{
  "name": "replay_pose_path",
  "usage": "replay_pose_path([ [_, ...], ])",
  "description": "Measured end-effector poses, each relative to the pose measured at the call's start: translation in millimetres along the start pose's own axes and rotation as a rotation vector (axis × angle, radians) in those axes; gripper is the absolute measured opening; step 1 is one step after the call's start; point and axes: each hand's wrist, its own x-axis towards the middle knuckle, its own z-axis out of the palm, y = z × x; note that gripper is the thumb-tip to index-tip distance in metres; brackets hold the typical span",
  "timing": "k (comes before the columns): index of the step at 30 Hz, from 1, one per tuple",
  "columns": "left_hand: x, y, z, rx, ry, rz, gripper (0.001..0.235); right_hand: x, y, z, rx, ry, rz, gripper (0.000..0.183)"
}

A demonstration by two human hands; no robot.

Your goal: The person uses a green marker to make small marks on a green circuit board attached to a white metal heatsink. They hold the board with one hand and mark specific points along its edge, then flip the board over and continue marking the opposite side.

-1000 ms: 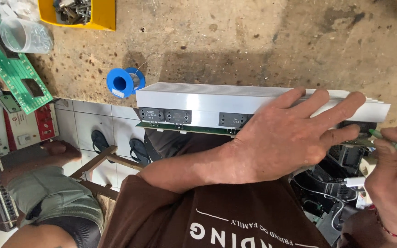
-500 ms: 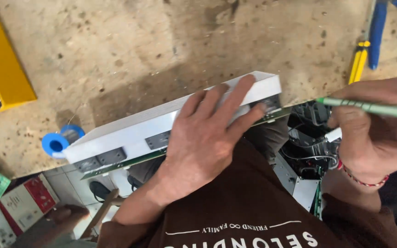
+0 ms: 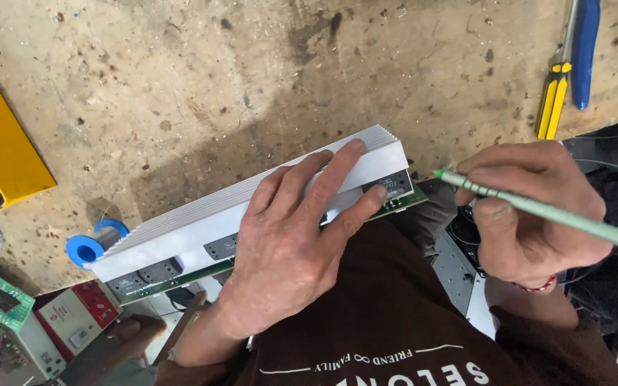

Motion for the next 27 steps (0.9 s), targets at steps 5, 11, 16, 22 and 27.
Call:
replay_pose_path([
  [5,-5.4,-2.2,-4.1,-0.153,0.016,0.030,0.030,28.4,-19.9,6.4,-0.020,-0.129,0.006,0.017],
  [11,-5.9,-1.0,-4.2,-0.114,0.068,0.014,0.016,7.6,-24.4,11.0,-0.093,-0.106,0.066,0.015],
  [16,-2.6,-1.8,-2.0,-0.113,0.145,0.017,0.015,16.1,-40.2,24.5,-0.227,-0.106,0.049,0.013],
  [22,-4.6,-1.7,6.3,-0.084,0.211,0.022,0.016,20.0,-41.5,29.0,-0.266,-0.137,-0.049,0.016],
  [27,-5.8,-1.7,13.0,-0.110,0.276,0.022,0.029,31.4,-56.1,29.3,-0.405,-0.275,-0.073,0.016],
])
